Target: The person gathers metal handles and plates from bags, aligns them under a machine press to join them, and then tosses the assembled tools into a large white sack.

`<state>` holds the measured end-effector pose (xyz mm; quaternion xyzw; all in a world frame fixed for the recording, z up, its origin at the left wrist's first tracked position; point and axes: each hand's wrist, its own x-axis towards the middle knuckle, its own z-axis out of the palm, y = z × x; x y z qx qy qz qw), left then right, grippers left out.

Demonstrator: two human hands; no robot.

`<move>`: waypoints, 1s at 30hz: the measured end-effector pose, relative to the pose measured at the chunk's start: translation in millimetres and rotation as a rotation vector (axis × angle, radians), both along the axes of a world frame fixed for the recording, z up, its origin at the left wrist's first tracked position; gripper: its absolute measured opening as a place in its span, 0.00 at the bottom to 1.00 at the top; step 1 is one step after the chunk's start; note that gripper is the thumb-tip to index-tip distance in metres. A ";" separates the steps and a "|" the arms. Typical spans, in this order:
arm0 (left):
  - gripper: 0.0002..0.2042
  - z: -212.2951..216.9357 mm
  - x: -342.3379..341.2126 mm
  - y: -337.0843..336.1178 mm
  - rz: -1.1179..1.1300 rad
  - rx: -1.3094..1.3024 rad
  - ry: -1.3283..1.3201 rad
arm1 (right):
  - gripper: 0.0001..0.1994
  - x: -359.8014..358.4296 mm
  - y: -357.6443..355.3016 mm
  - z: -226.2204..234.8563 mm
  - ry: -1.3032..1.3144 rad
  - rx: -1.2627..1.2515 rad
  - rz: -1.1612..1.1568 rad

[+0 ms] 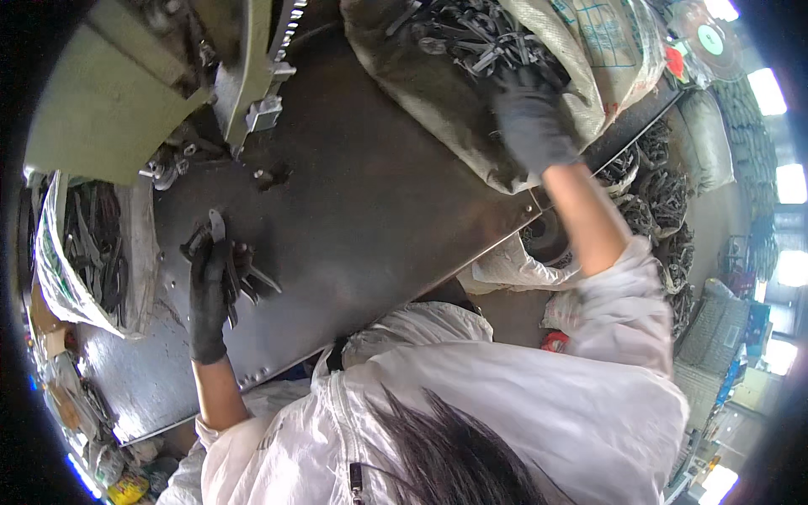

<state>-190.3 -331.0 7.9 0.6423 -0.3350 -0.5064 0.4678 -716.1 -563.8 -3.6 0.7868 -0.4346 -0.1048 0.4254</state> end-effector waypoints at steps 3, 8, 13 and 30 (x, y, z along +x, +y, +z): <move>0.21 -1.4 9.0 -3.5 0.019 0.007 0.047 | 0.28 -17.9 -23.9 11.2 -0.194 0.221 0.087; 0.20 28.7 -10.5 -20.0 -0.053 0.009 -0.137 | 0.27 23.7 -29.8 6.6 -0.554 0.680 0.026; 0.21 25.8 -6.3 -29.1 -0.144 -0.041 -0.249 | 0.19 185.4 16.3 -8.4 -0.861 0.559 0.578; 0.22 54.5 -24.7 -62.6 -0.203 0.080 -0.239 | 0.12 325.1 74.6 25.5 -2.062 1.735 0.002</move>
